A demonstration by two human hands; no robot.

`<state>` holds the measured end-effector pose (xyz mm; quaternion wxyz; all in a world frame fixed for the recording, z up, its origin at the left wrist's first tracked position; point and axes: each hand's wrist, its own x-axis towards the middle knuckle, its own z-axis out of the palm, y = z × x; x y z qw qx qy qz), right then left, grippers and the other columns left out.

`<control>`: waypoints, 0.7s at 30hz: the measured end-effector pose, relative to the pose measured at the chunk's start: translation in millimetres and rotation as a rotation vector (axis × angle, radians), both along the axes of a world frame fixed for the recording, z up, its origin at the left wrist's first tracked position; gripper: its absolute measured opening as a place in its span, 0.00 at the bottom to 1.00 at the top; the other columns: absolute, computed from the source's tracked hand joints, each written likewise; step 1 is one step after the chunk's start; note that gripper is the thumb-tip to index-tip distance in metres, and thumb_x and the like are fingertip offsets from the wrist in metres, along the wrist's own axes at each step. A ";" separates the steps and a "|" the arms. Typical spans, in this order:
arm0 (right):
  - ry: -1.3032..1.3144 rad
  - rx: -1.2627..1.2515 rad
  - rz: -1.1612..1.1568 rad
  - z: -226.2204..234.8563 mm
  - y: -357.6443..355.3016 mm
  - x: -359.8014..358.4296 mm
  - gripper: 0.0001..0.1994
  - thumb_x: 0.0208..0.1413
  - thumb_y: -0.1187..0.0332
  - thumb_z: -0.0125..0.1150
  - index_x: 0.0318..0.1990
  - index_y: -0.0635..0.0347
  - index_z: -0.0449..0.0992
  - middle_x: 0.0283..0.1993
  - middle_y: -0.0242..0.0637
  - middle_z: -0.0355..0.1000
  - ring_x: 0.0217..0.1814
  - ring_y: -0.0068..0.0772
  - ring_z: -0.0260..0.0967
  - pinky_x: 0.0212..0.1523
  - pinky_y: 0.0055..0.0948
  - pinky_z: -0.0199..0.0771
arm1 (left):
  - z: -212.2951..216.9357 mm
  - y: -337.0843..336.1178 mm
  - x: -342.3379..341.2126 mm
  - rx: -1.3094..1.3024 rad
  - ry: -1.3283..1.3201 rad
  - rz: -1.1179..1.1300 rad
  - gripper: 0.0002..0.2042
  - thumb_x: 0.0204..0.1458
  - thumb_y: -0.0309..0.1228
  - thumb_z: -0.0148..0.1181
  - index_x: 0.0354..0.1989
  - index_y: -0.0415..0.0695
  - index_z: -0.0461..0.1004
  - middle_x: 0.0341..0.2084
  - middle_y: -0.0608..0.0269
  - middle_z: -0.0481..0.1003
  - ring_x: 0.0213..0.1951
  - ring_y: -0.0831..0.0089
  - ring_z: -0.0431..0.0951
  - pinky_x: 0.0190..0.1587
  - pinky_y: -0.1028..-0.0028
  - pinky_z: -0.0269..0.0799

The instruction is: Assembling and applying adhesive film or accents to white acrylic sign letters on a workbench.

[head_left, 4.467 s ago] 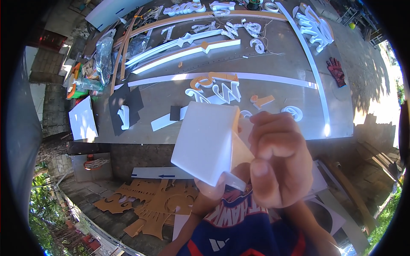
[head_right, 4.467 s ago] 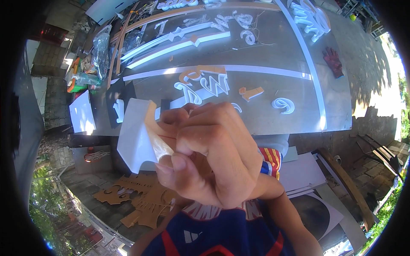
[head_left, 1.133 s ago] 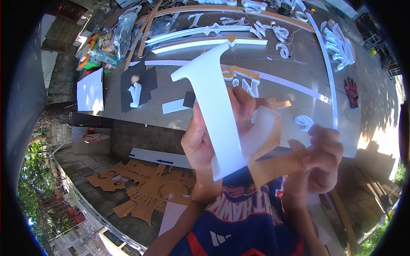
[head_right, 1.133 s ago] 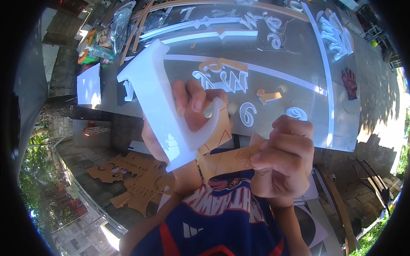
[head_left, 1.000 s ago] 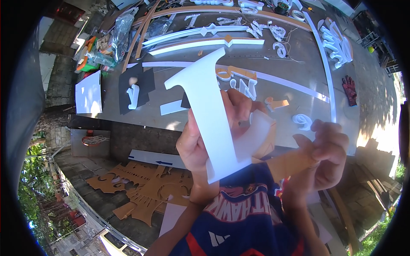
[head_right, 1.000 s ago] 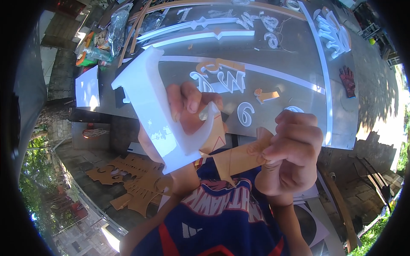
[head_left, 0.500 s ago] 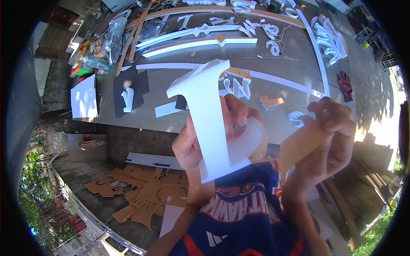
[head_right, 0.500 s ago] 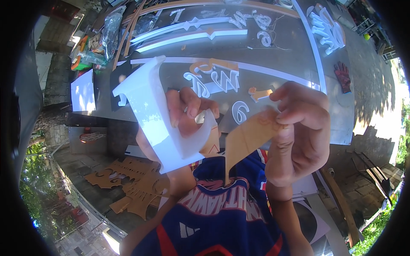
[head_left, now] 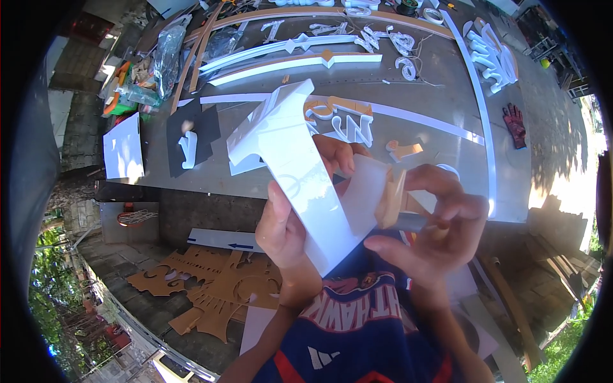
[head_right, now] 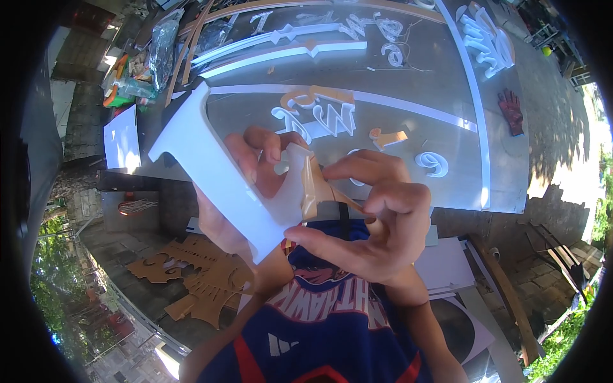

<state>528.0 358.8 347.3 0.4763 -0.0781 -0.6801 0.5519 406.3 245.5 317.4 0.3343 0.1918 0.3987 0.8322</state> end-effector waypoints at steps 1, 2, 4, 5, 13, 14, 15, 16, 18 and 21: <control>-0.059 0.104 -0.014 0.4 2.3 2.2 0.29 0.35 0.74 0.78 0.36 0.57 0.56 0.39 0.53 0.72 0.45 0.39 0.71 0.42 0.30 0.71 | -0.2 -0.7 1.7 0.000 0.000 0.000 0.21 0.58 0.53 0.41 0.33 0.45 0.64 0.38 0.57 0.61 0.54 0.49 0.58 0.55 0.54 0.61; -0.117 0.207 -0.027 0.9 3.4 3.2 0.27 0.38 0.76 0.75 0.35 0.56 0.56 0.35 0.50 0.74 0.44 0.40 0.71 0.40 0.29 0.72 | -1.1 -1.9 3.5 -0.023 -0.029 0.047 0.21 0.58 0.53 0.42 0.33 0.45 0.64 0.38 0.57 0.61 0.54 0.49 0.58 0.55 0.54 0.60; -0.117 0.222 -0.051 4.5 2.4 4.4 0.25 0.40 0.77 0.73 0.34 0.56 0.56 0.32 0.47 0.75 0.43 0.40 0.71 0.39 0.29 0.72 | -3.5 -3.6 5.8 -0.044 -0.058 0.088 0.21 0.58 0.53 0.43 0.33 0.45 0.64 0.38 0.57 0.61 0.54 0.50 0.58 0.56 0.54 0.59; -0.117 0.235 -0.072 5.9 2.1 5.0 0.24 0.42 0.79 0.71 0.34 0.56 0.56 0.29 0.44 0.76 0.43 0.40 0.71 0.37 0.28 0.72 | -6.0 -5.7 5.5 -0.082 -0.027 0.101 0.21 0.57 0.53 0.44 0.33 0.45 0.65 0.38 0.57 0.61 0.53 0.51 0.59 0.56 0.54 0.58; -0.004 0.095 -0.098 -0.3 2.1 5.6 0.21 0.47 0.79 0.67 0.35 0.57 0.55 0.29 0.45 0.76 0.37 0.35 0.68 0.37 0.26 0.68 | 5.8 13.8 -5.2 0.282 0.050 -0.211 0.18 0.56 0.49 0.48 0.32 0.45 0.66 0.39 0.60 0.61 0.48 0.57 0.63 0.54 0.55 0.59; -0.007 0.110 -0.116 0.3 3.9 5.0 0.20 0.48 0.78 0.66 0.35 0.57 0.54 0.29 0.45 0.76 0.36 0.34 0.67 0.37 0.25 0.68 | 7.4 12.4 -4.0 0.258 -0.006 -0.241 0.17 0.56 0.48 0.49 0.32 0.46 0.67 0.39 0.59 0.61 0.47 0.58 0.64 0.53 0.55 0.60; -0.007 0.110 -0.118 0.5 4.9 4.1 0.20 0.48 0.78 0.66 0.35 0.57 0.54 0.29 0.45 0.76 0.36 0.34 0.67 0.37 0.25 0.68 | 8.5 10.9 -3.6 0.232 -0.060 -0.269 0.16 0.56 0.47 0.49 0.31 0.46 0.67 0.39 0.59 0.61 0.45 0.58 0.64 0.52 0.56 0.60; 0.004 0.102 -0.133 0.5 5.9 2.7 0.20 0.49 0.78 0.65 0.35 0.57 0.54 0.28 0.45 0.76 0.37 0.34 0.67 0.37 0.25 0.68 | 7.2 10.2 -4.6 0.232 -0.061 -0.270 0.16 0.56 0.47 0.49 0.31 0.46 0.67 0.39 0.59 0.61 0.45 0.58 0.64 0.52 0.56 0.60; 0.015 0.095 -0.150 0.9 8.8 0.5 0.19 0.50 0.78 0.65 0.36 0.57 0.54 0.27 0.46 0.76 0.37 0.33 0.67 0.37 0.25 0.67 | 0.6 7.6 -8.3 0.255 -0.035 -0.297 0.15 0.56 0.45 0.49 0.31 0.45 0.68 0.39 0.59 0.61 0.46 0.59 0.63 0.50 0.56 0.61; 0.044 0.106 -0.163 0.1 15.6 -1.3 0.20 0.50 0.79 0.64 0.37 0.58 0.54 0.26 0.47 0.76 0.37 0.33 0.67 0.37 0.26 0.67 | -17.7 -7.4 -14.8 0.130 -0.010 -0.238 0.14 0.56 0.44 0.48 0.33 0.46 0.69 0.39 0.59 0.61 0.47 0.59 0.61 0.48 0.54 0.61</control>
